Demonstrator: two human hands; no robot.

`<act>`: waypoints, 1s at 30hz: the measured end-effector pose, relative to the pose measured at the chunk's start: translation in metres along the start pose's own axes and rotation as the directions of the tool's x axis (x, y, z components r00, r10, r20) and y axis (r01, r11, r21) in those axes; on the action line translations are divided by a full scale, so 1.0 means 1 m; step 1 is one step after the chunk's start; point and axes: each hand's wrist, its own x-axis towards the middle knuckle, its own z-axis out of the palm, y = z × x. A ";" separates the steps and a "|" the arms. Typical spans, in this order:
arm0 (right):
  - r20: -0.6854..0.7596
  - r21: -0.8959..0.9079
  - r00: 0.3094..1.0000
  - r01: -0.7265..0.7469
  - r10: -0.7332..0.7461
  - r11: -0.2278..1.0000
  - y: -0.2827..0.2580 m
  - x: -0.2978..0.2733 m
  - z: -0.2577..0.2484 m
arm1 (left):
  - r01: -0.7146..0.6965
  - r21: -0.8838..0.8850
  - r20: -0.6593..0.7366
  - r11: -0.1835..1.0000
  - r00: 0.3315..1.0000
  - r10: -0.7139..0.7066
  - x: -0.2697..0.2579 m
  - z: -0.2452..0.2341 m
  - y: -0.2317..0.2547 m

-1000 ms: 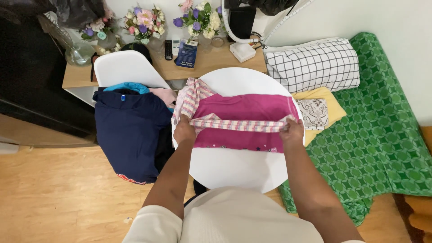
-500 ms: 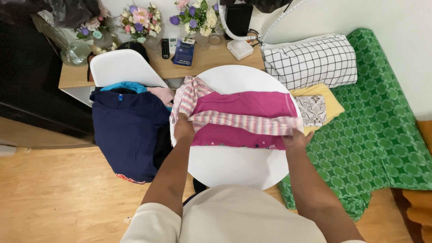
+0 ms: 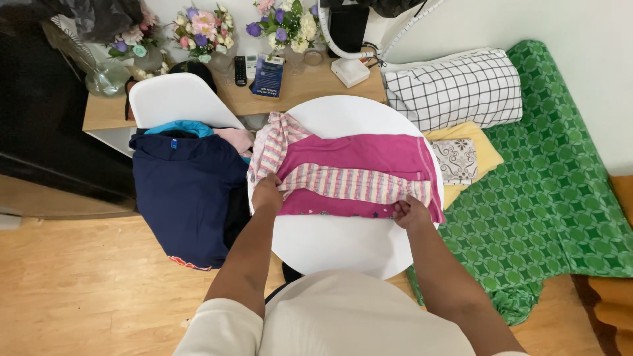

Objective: The person folds a pink patterned shirt on a white round table, smoothing the fabric and folding the sleeves and body into a compact rectangle. They then pick up a dark blue shirt from a nearby chair and fold it on the same table using a similar method.

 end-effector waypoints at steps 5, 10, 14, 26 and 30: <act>0.051 0.029 0.998 -0.036 0.034 0.999 -0.011 0.050 -0.013 | -0.002 -0.090 -0.124 0.996 0.992 -0.009 0.012 0.021 -0.012; 0.042 0.242 0.998 0.036 -0.047 0.970 -0.020 0.017 -0.014 | -0.037 -0.194 -0.217 0.980 0.976 -0.006 0.028 0.040 -0.024; 0.162 0.320 0.986 -0.012 -0.042 0.947 -0.017 -0.018 -0.008 | 0.126 -0.169 -0.050 0.978 0.989 -0.136 0.024 0.031 -0.017; 0.174 0.239 0.977 0.081 -0.124 0.968 -0.036 -0.051 0.019 | 0.010 -0.066 -0.182 0.998 0.983 -0.022 0.037 0.051 -0.045; 0.293 0.276 0.931 0.136 -0.218 0.952 -0.053 -0.021 0.023 | 0.108 -0.122 -0.201 0.987 0.971 -0.131 0.030 0.024 -0.031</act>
